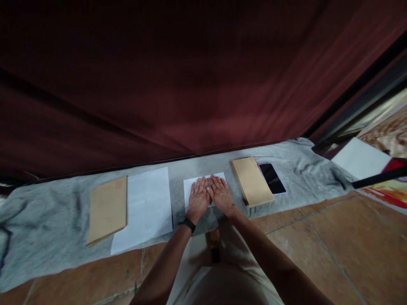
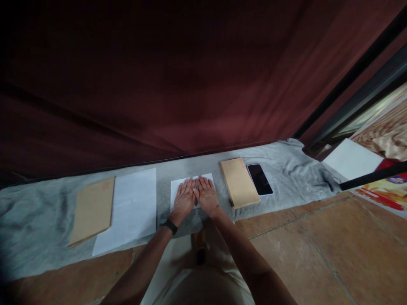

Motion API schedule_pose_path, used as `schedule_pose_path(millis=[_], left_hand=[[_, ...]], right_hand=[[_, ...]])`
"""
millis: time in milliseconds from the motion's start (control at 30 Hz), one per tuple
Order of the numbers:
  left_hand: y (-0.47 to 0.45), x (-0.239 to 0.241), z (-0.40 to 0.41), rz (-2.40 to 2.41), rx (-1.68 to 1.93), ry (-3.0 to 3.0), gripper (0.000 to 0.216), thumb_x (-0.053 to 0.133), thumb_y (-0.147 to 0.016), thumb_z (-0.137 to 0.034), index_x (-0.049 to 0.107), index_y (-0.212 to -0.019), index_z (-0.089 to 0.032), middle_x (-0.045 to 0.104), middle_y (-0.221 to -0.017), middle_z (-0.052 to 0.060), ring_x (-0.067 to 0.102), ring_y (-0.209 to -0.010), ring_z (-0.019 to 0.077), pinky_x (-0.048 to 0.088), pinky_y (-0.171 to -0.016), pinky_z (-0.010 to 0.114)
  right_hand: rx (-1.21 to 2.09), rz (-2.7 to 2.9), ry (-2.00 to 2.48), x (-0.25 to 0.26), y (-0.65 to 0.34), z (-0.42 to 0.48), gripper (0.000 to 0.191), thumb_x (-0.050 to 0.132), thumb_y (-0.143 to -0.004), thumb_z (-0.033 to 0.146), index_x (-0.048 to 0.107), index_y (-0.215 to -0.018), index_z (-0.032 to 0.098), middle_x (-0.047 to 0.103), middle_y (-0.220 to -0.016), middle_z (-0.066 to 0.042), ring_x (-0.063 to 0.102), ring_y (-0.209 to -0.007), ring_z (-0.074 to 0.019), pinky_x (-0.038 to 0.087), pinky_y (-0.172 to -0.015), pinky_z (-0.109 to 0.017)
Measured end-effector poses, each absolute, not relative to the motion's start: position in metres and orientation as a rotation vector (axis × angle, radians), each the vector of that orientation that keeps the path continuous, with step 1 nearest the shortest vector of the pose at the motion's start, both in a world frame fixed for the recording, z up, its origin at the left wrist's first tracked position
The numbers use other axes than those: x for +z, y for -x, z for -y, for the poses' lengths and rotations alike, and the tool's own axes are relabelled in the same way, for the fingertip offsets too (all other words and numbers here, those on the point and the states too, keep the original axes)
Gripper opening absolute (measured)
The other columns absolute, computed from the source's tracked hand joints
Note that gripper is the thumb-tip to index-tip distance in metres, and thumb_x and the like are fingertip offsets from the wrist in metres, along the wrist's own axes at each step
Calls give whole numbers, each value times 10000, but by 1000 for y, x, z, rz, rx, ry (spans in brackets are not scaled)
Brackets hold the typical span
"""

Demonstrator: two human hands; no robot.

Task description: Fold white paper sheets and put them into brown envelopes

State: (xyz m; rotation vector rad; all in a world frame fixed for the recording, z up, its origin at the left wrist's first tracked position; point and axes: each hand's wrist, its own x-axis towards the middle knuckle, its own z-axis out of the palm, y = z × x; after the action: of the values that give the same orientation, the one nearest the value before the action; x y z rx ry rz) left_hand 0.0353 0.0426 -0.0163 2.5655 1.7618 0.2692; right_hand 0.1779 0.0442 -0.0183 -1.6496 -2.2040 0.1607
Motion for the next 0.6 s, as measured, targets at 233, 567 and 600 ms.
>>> schedule_pose_path(millis=[233, 567, 600], left_hand=[[-34, -19, -48, -1799, 324, -2559, 550, 297, -1022, -219, 392, -1553, -114, 382, -1636, 110, 254, -1554, 251, 264, -1255, 463], [-21, -21, -50, -1918, 356, -2480, 552, 303, -1041, -320, 412, -1551, -138, 404, -1620, 91, 277, -1547, 261, 236, -1265, 487], [-20, -21, -49, -1927, 355, -2475, 555, 309, -1038, -319, 409, -1552, -134, 399, -1622, 95, 277, -1547, 260, 238, -1264, 483]], right_hand=[[94, 2193, 1660, -21, -175, -53, 462, 378, -1081, 368, 544, -1476, 196, 439, -1594, -117, 416, -1469, -306, 279, -1222, -524], [80, 2109, 1751, -28, -174, -55, 496, 394, -1074, 372, 494, -1511, 161, 442, -1589, -131, 406, -1469, -330, 288, -1205, -536], [78, 2101, 1757, -29, -175, -55, 498, 394, -1073, 372, 493, -1512, 157, 445, -1587, -132, 407, -1469, -330, 286, -1205, -536]])
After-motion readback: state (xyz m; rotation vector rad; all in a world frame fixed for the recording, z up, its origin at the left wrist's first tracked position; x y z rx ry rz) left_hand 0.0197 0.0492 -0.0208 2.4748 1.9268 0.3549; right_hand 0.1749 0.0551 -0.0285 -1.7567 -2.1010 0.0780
